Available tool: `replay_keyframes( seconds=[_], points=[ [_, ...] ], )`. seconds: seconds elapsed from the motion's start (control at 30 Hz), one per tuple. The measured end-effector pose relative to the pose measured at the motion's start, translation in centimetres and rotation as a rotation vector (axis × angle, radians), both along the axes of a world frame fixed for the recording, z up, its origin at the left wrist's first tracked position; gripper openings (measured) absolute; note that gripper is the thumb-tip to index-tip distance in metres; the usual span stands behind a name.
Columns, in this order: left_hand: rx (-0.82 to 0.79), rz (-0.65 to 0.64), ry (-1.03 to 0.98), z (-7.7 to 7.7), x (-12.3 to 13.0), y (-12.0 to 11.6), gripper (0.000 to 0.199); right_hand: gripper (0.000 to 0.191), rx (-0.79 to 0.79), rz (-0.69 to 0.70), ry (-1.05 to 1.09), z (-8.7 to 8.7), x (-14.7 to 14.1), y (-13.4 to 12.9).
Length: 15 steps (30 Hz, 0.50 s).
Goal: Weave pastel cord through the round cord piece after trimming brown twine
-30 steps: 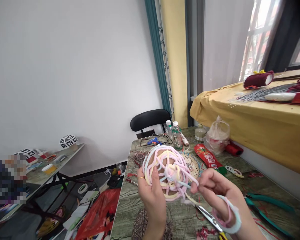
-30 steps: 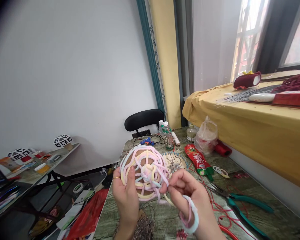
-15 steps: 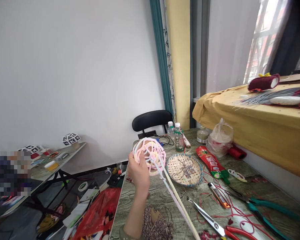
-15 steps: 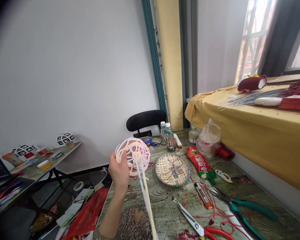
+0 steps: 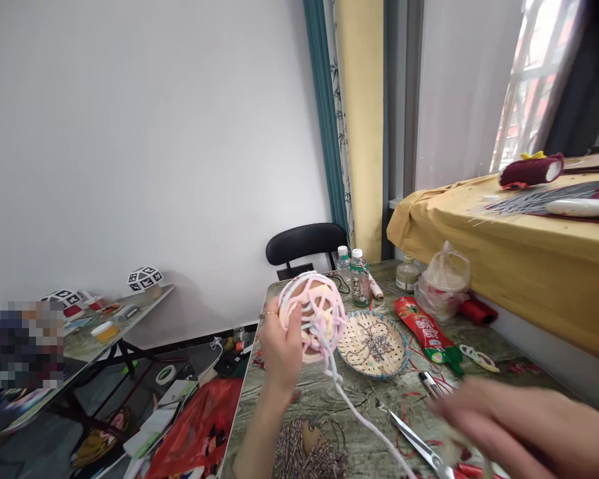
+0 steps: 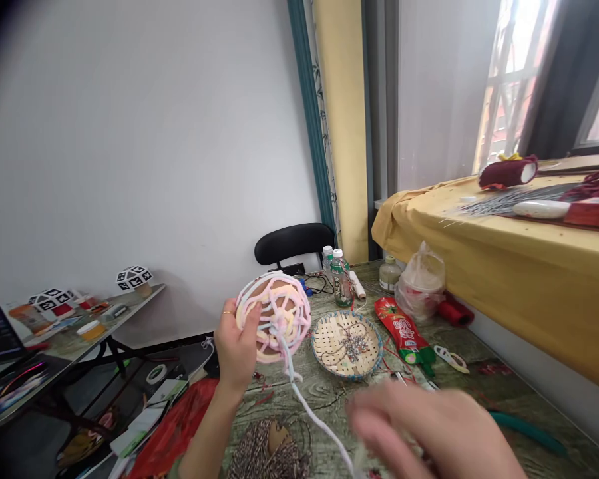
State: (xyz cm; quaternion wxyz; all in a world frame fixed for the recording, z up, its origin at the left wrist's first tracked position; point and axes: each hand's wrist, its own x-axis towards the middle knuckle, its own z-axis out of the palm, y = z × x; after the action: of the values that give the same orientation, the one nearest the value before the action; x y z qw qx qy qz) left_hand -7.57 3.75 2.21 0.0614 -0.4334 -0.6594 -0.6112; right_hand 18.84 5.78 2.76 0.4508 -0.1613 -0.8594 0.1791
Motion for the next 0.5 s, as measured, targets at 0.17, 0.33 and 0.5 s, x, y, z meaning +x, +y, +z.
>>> replay_keyframes(
  seconds=[0.17,0.33,0.5],
  points=[
    [0.049,-0.118,0.035,1.4,3.9,-2.4,0.015,0.013,0.103,-0.156,0.001,3.1,-4.3,0.9],
    [0.048,-0.210,0.100,1.9,4.7,-3.1,0.016,0.022,0.449,-0.188,-0.226,2.4,-6.3,1.0],
    [-0.191,-0.304,0.178,2.2,4.5,-2.9,0.020,0.031,0.456,-0.130,-0.301,2.1,-6.9,1.8]
  ],
)
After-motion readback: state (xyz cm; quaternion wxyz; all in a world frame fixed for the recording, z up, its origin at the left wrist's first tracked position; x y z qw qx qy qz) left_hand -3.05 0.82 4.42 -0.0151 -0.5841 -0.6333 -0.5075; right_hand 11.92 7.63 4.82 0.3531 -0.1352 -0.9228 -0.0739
